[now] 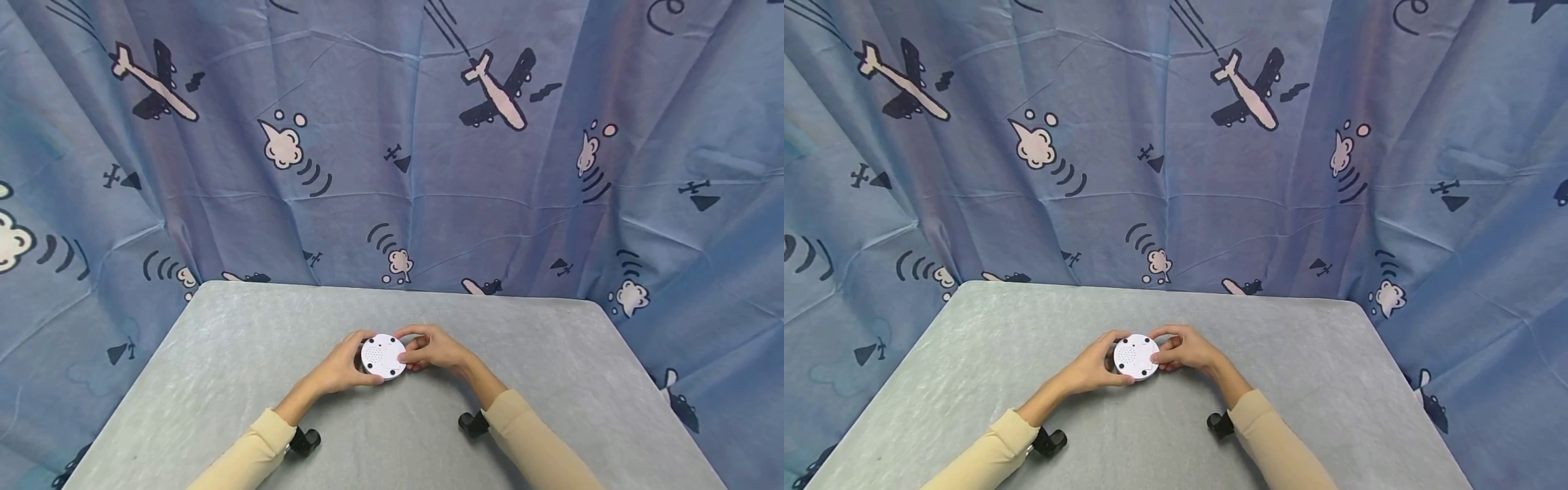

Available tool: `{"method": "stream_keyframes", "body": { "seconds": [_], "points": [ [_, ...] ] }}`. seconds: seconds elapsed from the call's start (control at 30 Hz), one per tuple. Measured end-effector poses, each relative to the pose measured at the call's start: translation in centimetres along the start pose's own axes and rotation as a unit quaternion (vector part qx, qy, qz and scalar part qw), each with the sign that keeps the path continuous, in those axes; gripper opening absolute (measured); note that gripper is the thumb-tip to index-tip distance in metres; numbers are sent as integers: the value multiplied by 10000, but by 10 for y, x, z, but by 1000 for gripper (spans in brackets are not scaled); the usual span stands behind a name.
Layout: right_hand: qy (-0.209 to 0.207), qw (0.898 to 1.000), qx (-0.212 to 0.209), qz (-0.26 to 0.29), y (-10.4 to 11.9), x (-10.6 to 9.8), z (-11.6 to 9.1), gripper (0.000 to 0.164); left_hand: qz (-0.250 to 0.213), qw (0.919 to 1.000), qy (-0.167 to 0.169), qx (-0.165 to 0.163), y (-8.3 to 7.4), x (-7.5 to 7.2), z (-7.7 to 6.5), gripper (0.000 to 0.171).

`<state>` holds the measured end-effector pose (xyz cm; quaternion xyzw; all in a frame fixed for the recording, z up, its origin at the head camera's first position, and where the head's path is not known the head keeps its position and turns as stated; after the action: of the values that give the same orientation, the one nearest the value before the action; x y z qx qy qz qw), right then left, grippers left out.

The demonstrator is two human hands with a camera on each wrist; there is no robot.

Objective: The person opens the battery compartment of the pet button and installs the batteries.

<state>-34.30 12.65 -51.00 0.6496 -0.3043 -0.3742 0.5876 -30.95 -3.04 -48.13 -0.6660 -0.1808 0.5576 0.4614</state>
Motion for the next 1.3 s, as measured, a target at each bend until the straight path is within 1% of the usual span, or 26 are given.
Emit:
{"method": "stream_keyframes", "body": {
  "seconds": [0.13, 0.23, 0.37, 0.43, 0.5, 0.6, 0.7, 0.8, 0.87, 0.97, 1.07, 1.13, 1.2, 1.3],
  "points": [
    [-58, 10000, 9, 47, 0, 1, 0, 47, -48, 10000, 2, 55, -1, 0, 0, 81],
    [-27, 9999, -126, 28, 2, 3, -1, 47, -55, 10000, -9, 57, -1, -1, 0, 81],
    [163, 9980, -547, -256, 9, 7, -1, 49, -118, 9999, -1, -4, 1, -1, 0, 82],
    [307, 9952, -810, -446, 14, 11, -3, 52, -200, 9998, 37, -55, 2, -1, 0, 83],
    [435, 9923, -969, -640, 17, 14, -5, 56, -289, 9995, 69, -77, 2, 0, 0, 83],
    [542, 9906, -949, -825, 18, 16, -9, 64, -392, 9991, 124, -123, 4, 0, 0, 84],
    [581, 9893, -774, -1091, 18, 18, -13, 71, -420, 9989, 154, -130, 5, 1, -1, 84],
    [633, 9840, -759, -1484, 20, 22, -15, 78, -466, 9987, 159, -116, 6, 1, -2, 84],
    [629, 9786, -776, -1798, 21, 25, -15, 82, -491, 9986, 159, -113, 7, 1, -2, 84],
    [654, 9680, -930, -2235, 24, 30, -12, 88, -537, 9984, 136, -120, 8, 1, -2, 83],
    [609, 9612, -1129, -2442, 28, 33, -9, 89, -649, 9978, 96, -87, 9, 1, -2, 82],
    [526, 9596, -1241, -2472, 31, 33, -8, 88, -759, 9970, 97, -91, 9, 1, -2, 82],
    [402, 9577, -1337, -2516, 34, 30, -9, 87, -963, 9952, 119, -123, 9, 2, -1, 86],
    [250, 9585, -1431, -2453, 37, 24, -11, 86, -1324, 9909, 162, -166, 8, 2, -1, 90]
  ]
}}
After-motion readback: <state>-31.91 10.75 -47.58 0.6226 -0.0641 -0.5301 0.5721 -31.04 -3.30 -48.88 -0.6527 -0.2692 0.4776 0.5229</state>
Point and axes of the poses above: each hand's wrist, its own z-axis towards the middle knuckle, its own x-axis out of the palm, y = z × x, the point moved 10 cm from there along z, towards the middle knuckle, and after that the axes turned 10 degrees about -x, right-handed, at the moved point
